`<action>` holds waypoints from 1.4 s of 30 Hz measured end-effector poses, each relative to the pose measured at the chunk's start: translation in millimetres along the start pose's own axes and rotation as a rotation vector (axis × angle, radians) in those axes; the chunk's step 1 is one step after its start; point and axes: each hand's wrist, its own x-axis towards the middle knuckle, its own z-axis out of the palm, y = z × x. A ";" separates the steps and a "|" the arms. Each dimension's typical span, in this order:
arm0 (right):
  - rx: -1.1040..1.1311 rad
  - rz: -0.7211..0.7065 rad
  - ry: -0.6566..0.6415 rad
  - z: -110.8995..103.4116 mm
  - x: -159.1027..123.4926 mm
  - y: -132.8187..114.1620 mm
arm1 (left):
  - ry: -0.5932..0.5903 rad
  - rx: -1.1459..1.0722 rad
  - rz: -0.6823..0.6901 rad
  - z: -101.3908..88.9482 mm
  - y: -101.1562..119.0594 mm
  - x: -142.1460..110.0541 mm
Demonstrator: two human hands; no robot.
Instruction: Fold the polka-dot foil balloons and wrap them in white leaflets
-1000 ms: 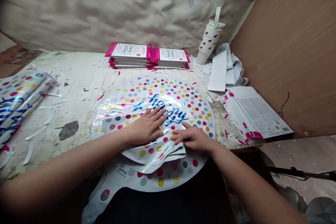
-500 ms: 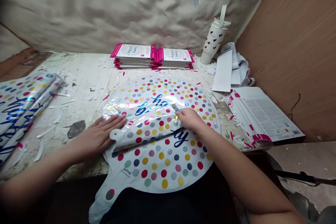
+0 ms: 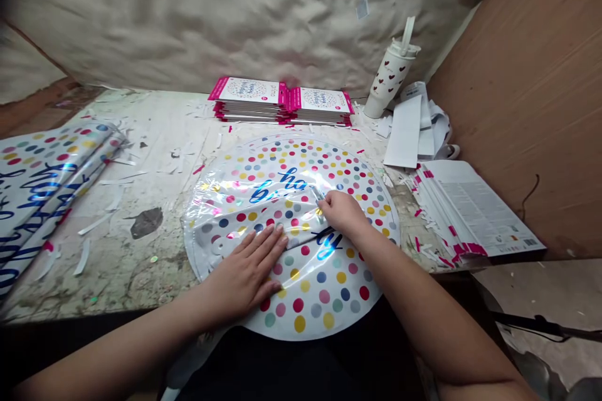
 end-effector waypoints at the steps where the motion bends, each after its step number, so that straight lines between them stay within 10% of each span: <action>1: -0.029 -0.082 0.086 2.3 -7.6 -1.6 | -0.002 -0.001 -0.009 2.9 -2.3 -3.3; 5: -0.233 -0.814 0.177 14.4 -36.9 -2.4 | 0.010 -0.007 -0.011 6.5 -6.0 -11.3; 7: -0.351 -0.946 0.122 18.3 -40.8 3.1 | -0.009 -0.004 -0.005 5.2 -6.0 -11.0; 11: -0.422 -0.871 0.269 17.9 -39.5 14.7 | -0.032 0.017 -0.006 -2.7 -3.5 -1.7; 16: -0.188 -1.120 0.399 25.3 -69.6 14.7 | 0.027 0.113 -0.243 -13.2 -0.5 17.1; 22: 0.224 -0.498 0.386 37.8 -74.3 39.7 | 0.034 -0.149 0.052 -6.0 -20.9 11.9; 36: -0.177 -1.233 0.213 20.0 -50.8 32.4 | -0.122 -0.189 0.291 -16.9 -43.0 10.8; 42: 0.047 -1.053 -0.086 21.1 -53.9 33.6 | -0.006 -0.150 0.237 -13.8 -37.1 -6.7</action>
